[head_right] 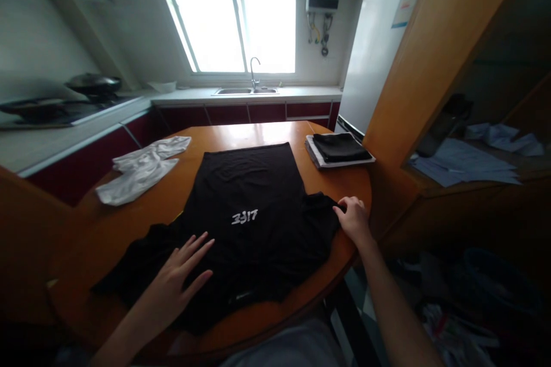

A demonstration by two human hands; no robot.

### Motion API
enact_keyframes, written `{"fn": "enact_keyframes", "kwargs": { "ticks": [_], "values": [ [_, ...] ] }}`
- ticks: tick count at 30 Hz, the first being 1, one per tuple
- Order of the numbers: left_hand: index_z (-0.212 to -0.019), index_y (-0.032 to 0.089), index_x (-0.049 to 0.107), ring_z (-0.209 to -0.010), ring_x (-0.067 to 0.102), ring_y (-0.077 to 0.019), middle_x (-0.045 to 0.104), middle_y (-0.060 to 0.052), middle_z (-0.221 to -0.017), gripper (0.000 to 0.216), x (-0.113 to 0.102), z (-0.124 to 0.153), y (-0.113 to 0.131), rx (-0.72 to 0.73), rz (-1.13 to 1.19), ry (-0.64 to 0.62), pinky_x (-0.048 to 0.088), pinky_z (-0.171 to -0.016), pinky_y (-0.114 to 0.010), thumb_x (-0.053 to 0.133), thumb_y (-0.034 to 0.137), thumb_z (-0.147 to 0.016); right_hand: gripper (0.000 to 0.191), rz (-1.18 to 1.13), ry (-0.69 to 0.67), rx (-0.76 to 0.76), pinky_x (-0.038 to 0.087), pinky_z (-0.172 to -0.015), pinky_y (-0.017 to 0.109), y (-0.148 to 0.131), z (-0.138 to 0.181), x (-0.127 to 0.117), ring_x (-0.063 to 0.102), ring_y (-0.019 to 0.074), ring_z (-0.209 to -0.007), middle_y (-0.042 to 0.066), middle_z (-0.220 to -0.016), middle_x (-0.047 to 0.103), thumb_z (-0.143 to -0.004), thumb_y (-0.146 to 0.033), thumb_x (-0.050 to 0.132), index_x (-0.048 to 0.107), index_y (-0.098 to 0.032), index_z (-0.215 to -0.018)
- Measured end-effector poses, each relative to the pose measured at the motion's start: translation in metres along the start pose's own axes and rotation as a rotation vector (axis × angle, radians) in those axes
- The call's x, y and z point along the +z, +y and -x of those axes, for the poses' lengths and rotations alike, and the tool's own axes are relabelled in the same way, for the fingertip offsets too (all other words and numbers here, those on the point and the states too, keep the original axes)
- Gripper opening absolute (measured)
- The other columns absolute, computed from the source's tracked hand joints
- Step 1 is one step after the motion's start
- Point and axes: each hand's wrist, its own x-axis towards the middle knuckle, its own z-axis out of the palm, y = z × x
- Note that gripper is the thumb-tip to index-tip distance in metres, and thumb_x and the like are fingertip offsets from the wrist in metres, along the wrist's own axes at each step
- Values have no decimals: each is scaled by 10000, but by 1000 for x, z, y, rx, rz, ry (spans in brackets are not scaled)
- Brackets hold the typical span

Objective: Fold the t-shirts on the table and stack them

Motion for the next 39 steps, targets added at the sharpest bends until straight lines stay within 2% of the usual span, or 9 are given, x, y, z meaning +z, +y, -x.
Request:
{"fn": "enact_keyframes", "kwargs": {
  "ticks": [4, 8, 10, 13, 17, 21, 25, 33, 39],
  "values": [
    [-1484, 320, 523, -1425, 471, -283, 510, -46, -1539, 523, -43, -39, 12, 153, 105, -19, 384, -1191, -497, 545, 492, -990, 237, -216, -20, 43, 500, -730, 381, 5, -1, -6, 601, 239, -748, 78, -786, 647, -787, -448, 606, 626, -219, -728],
    [-1423, 298, 592, -1336, 560, -238, 590, -36, -1462, 462, -68, -125, 44, 365, 173, -201, 432, -1157, -382, 613, 399, -973, 288, -419, -5, 114, 526, -761, 387, 5, -5, -14, 660, 248, -775, 81, -806, 703, -774, -497, 646, 650, -209, -770],
    [-1405, 283, 611, -1283, 601, -220, 615, -40, -1431, 449, -57, -178, 67, 464, 216, -284, 447, -1124, -327, 636, 347, -961, 311, -500, 10, 153, 539, -785, 393, 4, -5, -17, 683, 251, -801, 94, -854, 731, -766, -515, 673, 654, -205, -782],
    [-1320, 239, 683, -1161, 667, -219, 694, -57, -1305, 402, -15, -252, 106, 538, 284, -316, 489, -1026, -277, 677, 300, -923, 357, -572, 31, 204, 556, -779, 392, 3, -5, -21, 697, 250, -804, 114, -904, 752, -750, -556, 705, 643, -204, -760],
    [-1177, 180, 758, -942, 720, -216, 773, -75, -1056, 336, 49, -312, 145, 432, 330, -389, 527, -833, -259, 707, 339, -885, 392, -594, 33, 238, 573, -713, 373, -3, -2, -28, 688, 237, -755, 109, -868, 748, -734, -583, 725, 636, -202, -755],
    [-1070, 192, 789, -859, 706, -197, 775, -64, -980, 327, 89, -324, 155, 367, 418, -391, 510, -773, -250, 728, 429, -855, 393, -651, 40, 300, 594, -667, 384, -8, 7, -31, 697, 250, -753, 89, -824, 727, -737, -579, 737, 637, -202, -789],
    [-1001, 185, 801, -804, 690, -188, 770, -65, -930, 243, 105, -319, 153, 389, 510, -352, 503, -761, -254, 762, 340, -818, 423, -648, 54, 348, 605, -651, 405, -11, 15, -31, 698, 258, -736, 75, -783, 703, -721, -600, 756, 642, -203, -812],
    [-933, 123, 776, -763, 647, -154, 746, -49, -862, 149, 92, -327, 152, 345, 748, -316, 519, -794, -262, 683, 203, -848, 474, -503, 134, 299, 570, -724, 394, -30, 17, -32, 683, 239, -741, 55, -782, 693, -687, -498, 802, 638, -182, -1000],
    [-1072, 98, 685, -594, 604, -101, 695, -45, -871, 255, 75, -333, 140, 365, 994, -503, 505, -602, -230, 615, 146, -831, 418, -518, 253, 208, 551, -699, 336, -79, 21, -57, 672, 201, -750, 59, -892, 699, -767, -420, 753, 638, -192, -1099]
  ]
}}
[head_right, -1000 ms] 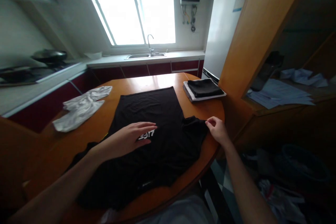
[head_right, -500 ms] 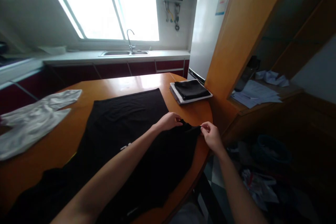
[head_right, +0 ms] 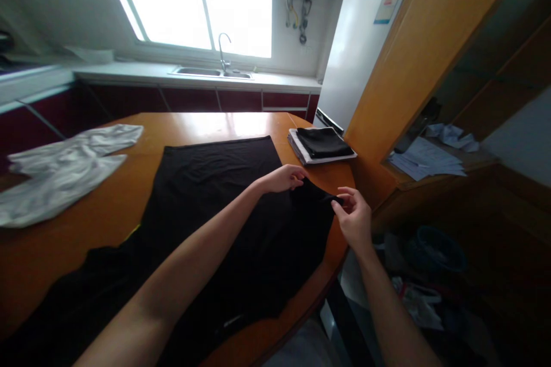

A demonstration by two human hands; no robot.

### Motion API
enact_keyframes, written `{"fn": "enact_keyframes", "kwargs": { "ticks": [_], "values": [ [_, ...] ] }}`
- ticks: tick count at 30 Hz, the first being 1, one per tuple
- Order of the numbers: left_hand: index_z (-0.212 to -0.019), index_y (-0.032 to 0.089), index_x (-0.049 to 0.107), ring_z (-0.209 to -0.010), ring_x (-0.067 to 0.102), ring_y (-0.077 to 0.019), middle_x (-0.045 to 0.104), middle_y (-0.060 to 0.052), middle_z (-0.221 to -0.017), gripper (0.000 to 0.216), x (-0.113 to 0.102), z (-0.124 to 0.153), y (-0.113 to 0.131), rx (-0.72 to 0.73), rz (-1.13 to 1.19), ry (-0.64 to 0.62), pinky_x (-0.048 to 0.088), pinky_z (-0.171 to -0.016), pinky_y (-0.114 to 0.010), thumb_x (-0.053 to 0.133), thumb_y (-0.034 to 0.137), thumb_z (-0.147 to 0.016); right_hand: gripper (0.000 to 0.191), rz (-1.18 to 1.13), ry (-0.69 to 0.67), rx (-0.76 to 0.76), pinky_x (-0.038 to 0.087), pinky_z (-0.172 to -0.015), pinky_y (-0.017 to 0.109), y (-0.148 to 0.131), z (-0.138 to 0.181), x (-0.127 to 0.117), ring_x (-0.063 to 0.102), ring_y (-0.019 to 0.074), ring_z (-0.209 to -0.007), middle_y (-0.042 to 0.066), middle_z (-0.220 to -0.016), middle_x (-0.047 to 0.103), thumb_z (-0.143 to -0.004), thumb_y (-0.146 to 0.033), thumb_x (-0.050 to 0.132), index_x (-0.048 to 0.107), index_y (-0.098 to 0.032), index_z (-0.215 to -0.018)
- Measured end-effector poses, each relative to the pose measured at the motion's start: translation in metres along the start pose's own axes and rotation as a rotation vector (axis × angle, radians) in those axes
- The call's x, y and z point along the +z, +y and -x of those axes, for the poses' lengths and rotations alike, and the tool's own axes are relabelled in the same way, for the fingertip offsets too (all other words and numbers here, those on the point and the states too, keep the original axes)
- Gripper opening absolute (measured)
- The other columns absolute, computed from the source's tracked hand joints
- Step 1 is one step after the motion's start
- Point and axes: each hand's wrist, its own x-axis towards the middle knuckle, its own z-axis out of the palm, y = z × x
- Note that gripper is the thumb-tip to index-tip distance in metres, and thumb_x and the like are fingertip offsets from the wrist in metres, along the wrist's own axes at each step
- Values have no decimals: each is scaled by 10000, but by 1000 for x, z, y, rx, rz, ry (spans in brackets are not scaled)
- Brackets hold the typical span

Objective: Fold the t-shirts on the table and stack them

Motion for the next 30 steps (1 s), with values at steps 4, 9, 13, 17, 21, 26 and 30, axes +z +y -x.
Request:
{"fn": "enact_keyframes", "kwargs": {
  "ticks": [4, 9, 13, 17, 21, 26, 30],
  "values": [
    [-1002, 121, 659, -630, 658, -122, 672, -13, -820, 323, -13, 7, 7, -49, 65, -140, 510, -606, -222, 520, 39, -723, 310, 79, -46, -127, 545, -683, 309, -43, 18, 14, 671, 195, -776, 59, -931, 709, -818, -365, 717, 665, -212, -1083],
    [-804, 125, 672, -669, 631, -137, 689, -26, -760, 269, -31, 20, 13, -190, 85, -228, 527, -656, -239, 514, 31, -608, 203, 99, -369, -280, 552, -721, 309, -70, 52, 54, 653, 178, -783, 36, -921, 712, -884, -240, 640, 695, -232, -1080],
    [-821, 153, 706, -744, 638, -143, 743, -54, -911, 182, -46, 33, 7, -345, 104, -361, 494, -594, -187, 589, 152, -682, 227, -9, -757, -349, 563, -856, 326, -74, 76, 72, 676, 188, -974, 54, -1113, 713, -914, -218, 629, 712, -248, -1124],
    [-917, 194, 709, -814, 641, -154, 722, -32, -945, 258, -53, 40, -6, -384, 68, -405, 497, -583, -166, 734, 279, -675, 184, 18, -546, -249, 554, -842, 339, -55, 74, 61, 689, 206, -962, 64, -1038, 735, -963, -251, 547, 720, -228, -1020],
    [-957, 205, 691, -779, 645, -160, 683, 0, -891, 394, -52, 37, -19, -378, 47, -377, 547, -613, -215, 790, 169, -577, 225, 147, -202, -55, 547, -781, 358, -18, 60, 35, 700, 246, -884, 99, -970, 752, -945, -347, 546, 715, -197, -953],
    [-852, 173, 653, -696, 657, -159, 660, 11, -735, 313, -49, 31, -29, -456, 14, -335, 580, -633, -254, 826, 180, -592, 238, 264, -310, -1, 539, -737, 361, 13, 67, 14, 684, 243, -818, 82, -929, 740, -901, -404, 605, 715, -204, -968],
    [-917, 180, 672, -639, 662, -154, 673, 26, -705, 387, -48, 28, -33, -502, -86, -356, 569, -613, -240, 860, 211, -580, 211, 344, -452, -52, 532, -752, 364, 14, 75, 10, 654, 228, -809, 45, -899, 691, -844, -346, 685, 705, -225, -1016]
  ]
}}
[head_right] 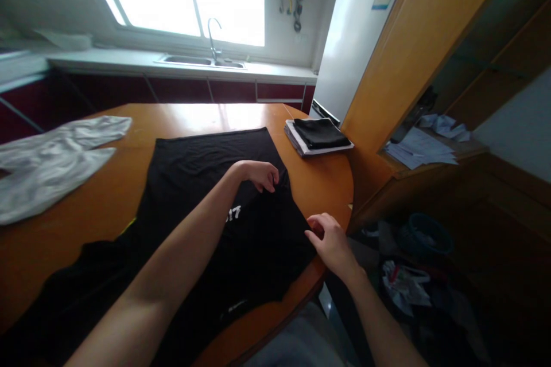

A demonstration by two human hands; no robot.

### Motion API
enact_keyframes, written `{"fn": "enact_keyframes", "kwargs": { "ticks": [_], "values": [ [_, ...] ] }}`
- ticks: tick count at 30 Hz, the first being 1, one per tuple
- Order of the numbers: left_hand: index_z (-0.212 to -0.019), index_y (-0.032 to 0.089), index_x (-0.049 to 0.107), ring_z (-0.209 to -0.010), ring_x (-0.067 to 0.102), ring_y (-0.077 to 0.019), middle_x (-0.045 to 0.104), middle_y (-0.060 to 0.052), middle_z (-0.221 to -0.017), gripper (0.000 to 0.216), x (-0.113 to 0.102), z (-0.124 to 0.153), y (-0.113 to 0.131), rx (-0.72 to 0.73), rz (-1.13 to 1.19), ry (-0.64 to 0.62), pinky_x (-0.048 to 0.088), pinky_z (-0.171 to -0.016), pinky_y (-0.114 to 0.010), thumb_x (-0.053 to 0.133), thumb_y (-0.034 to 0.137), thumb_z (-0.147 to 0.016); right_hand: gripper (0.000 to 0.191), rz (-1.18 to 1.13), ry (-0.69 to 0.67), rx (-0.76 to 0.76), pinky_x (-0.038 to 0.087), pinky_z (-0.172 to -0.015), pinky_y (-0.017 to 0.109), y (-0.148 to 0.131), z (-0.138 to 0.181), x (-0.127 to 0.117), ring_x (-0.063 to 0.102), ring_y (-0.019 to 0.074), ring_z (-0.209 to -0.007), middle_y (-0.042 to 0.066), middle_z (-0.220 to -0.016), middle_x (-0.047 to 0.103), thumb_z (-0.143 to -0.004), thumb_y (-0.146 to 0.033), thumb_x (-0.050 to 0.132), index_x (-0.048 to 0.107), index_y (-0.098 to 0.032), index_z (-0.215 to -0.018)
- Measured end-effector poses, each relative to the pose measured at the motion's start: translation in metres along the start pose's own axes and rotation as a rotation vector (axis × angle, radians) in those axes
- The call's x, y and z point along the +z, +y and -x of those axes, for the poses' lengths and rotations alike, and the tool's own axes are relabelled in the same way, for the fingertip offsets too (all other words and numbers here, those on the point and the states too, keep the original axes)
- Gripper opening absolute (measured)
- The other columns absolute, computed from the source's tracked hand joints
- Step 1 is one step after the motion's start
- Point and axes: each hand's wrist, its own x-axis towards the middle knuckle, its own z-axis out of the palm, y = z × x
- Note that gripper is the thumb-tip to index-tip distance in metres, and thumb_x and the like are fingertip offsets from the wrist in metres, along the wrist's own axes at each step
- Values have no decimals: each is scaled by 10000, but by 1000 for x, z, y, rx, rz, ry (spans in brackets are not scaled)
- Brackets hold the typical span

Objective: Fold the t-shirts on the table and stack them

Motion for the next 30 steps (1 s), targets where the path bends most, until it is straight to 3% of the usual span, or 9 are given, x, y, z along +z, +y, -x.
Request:
{"fn": "enact_keyframes", "kwargs": {
  "ticks": [3, 5, 8, 10, 14, 17, 21, 25, 30],
  "values": [
    [-917, 167, 707, -597, 656, -174, 664, 24, -639, 381, -3, 2, 4, -42, -254, 57, 558, -608, -255, 875, 232, -582, 216, 17, -46, -22, 534, -782, 364, -2, -3, -4, 656, 227, -848, 44, -940, 686, -840, -311, 686, 698, -233, -1041],
    [-895, 149, 735, -639, 664, -191, 686, -4, -664, 304, -6, 5, 12, 52, -453, 191, 561, -669, -274, 857, 248, -635, 181, 7, -4, -20, 537, -812, 372, -4, -8, -7, 664, 232, -888, 60, -976, 696, -898, -314, 617, 697, -227, -1036],
    [-1047, 146, 747, -901, 682, -206, 748, -70, -973, 231, -4, 6, 27, 245, -576, 408, 530, -893, -286, 687, 218, -836, 237, 10, 129, -42, 525, -934, 418, -10, -11, -6, 660, 253, -1028, 94, -1077, 702, -968, -295, 495, 697, -217, -1065],
    [-1183, 173, 718, -1104, 634, -203, 701, -86, -1202, 302, 4, 2, 33, 316, -571, 473, 456, -1029, -280, 580, 185, -914, 301, 5, 133, -96, 490, -1037, 450, -18, -9, -1, 627, 258, -1164, 109, -1210, 681, -989, -271, 448, 689, -220, -1162],
    [-1262, 249, 690, -1258, 533, -267, 602, -91, -1344, 344, 28, -16, 24, 343, -585, 621, 409, -1094, -385, 649, 309, -925, 478, 63, -93, -237, 322, -1215, 519, -36, 5, 12, 398, 253, -1465, 82, -1564, 471, -1026, -283, 427, 498, -270, -1498],
    [-1314, 272, 650, -1301, 471, -315, 562, -109, -1380, 417, 39, -28, 7, 276, -566, 720, 385, -1096, -483, 684, 397, -918, 595, 192, -280, -316, 209, -1251, 573, -39, 16, 16, 238, 265, -1544, 54, -1662, 303, -1026, -352, 489, 327, -313, -1597],
    [-1343, 279, 628, -1340, 446, -317, 544, -108, -1423, 423, 38, -36, -4, 301, -520, 768, 367, -1112, -508, 649, 413, -942, 598, 306, -386, -356, 171, -1253, 591, -38, 23, 8, 179, 268, -1558, 59, -1677, 236, -1033, -378, 493, 312, -321, -1600],
    [-1390, 313, 596, -1398, 439, -264, 542, -59, -1477, 398, 36, -39, -5, 297, -480, 792, 318, -1180, -482, 506, 365, -1005, 599, 331, -382, -384, 158, -1258, 578, -48, 14, 3, 172, 255, -1560, 82, -1675, 234, -1054, -442, 427, 285, -274, -1611],
    [-1466, 327, 522, -1532, 247, -305, 414, -44, -1605, 507, 41, -41, -9, 266, -544, 679, 138, -1225, -627, 512, 492, -986, 740, 377, -419, -374, 153, -1266, 545, -64, 5, 21, 87, 271, -1571, 120, -1691, 127, -1011, -561, 468, 260, -195, -1619]
  ]
}}
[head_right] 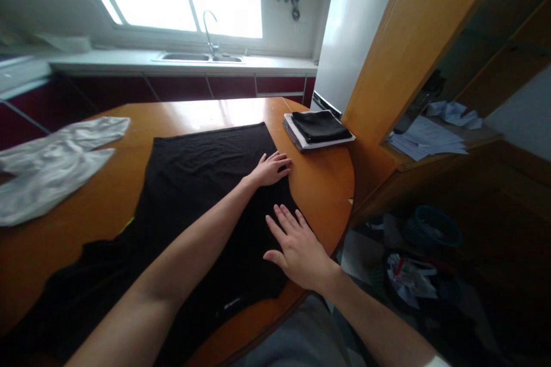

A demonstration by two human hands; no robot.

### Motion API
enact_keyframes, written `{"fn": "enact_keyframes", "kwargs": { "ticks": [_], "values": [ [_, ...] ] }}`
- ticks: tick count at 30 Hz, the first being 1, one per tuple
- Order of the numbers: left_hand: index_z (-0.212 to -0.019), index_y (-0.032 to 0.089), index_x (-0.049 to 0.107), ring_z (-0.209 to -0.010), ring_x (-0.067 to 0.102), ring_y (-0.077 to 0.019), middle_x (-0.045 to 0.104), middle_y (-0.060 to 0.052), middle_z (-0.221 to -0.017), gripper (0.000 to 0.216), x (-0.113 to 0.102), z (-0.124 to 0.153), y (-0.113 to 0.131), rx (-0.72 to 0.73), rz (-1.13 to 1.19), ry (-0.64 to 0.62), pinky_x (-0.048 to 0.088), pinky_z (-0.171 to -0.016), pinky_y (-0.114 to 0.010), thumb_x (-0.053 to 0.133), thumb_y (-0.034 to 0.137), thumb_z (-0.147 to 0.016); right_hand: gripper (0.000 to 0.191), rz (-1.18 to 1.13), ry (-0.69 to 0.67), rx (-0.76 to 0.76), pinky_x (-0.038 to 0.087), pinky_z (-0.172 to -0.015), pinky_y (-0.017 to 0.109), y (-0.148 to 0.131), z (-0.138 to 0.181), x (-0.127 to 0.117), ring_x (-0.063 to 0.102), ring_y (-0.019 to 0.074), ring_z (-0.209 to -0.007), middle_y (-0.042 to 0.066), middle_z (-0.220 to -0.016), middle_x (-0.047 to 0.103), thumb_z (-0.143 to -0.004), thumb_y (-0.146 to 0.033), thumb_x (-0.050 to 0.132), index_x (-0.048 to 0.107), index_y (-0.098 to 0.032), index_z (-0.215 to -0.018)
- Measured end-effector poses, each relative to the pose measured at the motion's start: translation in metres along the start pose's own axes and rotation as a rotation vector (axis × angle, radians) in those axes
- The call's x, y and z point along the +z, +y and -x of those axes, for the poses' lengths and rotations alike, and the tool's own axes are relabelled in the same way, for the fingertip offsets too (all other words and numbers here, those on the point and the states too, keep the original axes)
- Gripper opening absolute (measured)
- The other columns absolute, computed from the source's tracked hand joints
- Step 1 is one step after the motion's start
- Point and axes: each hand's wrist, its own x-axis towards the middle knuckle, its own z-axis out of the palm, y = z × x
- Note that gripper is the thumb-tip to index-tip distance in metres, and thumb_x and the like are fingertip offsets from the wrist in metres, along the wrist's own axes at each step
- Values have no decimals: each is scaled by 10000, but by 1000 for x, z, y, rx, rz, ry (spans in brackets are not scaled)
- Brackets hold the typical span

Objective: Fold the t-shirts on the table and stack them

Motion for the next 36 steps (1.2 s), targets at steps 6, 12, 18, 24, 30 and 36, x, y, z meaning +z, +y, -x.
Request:
{"fn": "enact_keyframes", "kwargs": {
  "ticks": [6, 12, 18, 24, 30, 36],
  "values": [
    [-1427, 311, 569, -1519, 288, -309, 441, -63, -1588, 487, 3, 1, -4, 5, 27, 14, 147, -1225, -619, 548, 483, -972, 753, -100, -89, -22, 151, -1264, 549, -8, 10, 1, 138, 269, -1566, 97, -1685, 170, -996, -614, 461, 273, -231, -1616],
    [-1251, 247, 704, -1371, 507, -278, 622, -81, -1413, 347, 8, -9, -9, -32, 286, 218, 302, -1198, -500, 581, 374, -952, 605, -253, 480, 342, 250, -1241, 535, 56, 9, -27, 316, 262, -1516, 131, -1613, 386, -1064, -502, 293, 399, -187, -1569],
    [-932, 163, 780, -962, 694, -221, 769, -75, -997, 270, 0, -16, -22, -332, 689, 547, 510, -952, -335, 532, 141, -828, 602, -260, 605, 327, 265, -1240, 513, 94, -19, -34, 330, 257, -1509, 139, -1592, 424, -1054, -497, 317, 455, -161, -1534],
    [-834, 165, 752, -984, 686, -206, 765, -69, -961, 248, -2, -16, -32, -420, 1108, 687, 497, -963, -328, 531, 139, -723, 640, -73, 166, 7, 130, -1264, 537, 53, -51, -11, 97, 236, -1573, 77, -1694, 180, -1048, -526, 354, 288, -236, -1615],
    [-863, 157, 702, -1018, 704, -187, 763, -92, -1019, 222, -15, -10, -44, -489, 1596, 582, 483, -1010, -341, 560, 119, -697, 745, 46, -62, -76, 89, -1248, 591, 46, -55, -4, 24, 268, -1576, 83, -1703, 71, -1003, -644, 388, 238, -262, -1625],
    [-1000, 171, 665, -1130, 688, -199, 747, -96, -1144, 250, -21, 1, -47, -520, 1839, 540, 471, -1071, -367, 577, 147, -767, 717, 33, 48, -10, 91, -1259, 546, 57, -85, -12, 49, 237, -1577, 94, -1701, 111, -1044, -595, 267, 169, -208, -1640]
  ]
}}
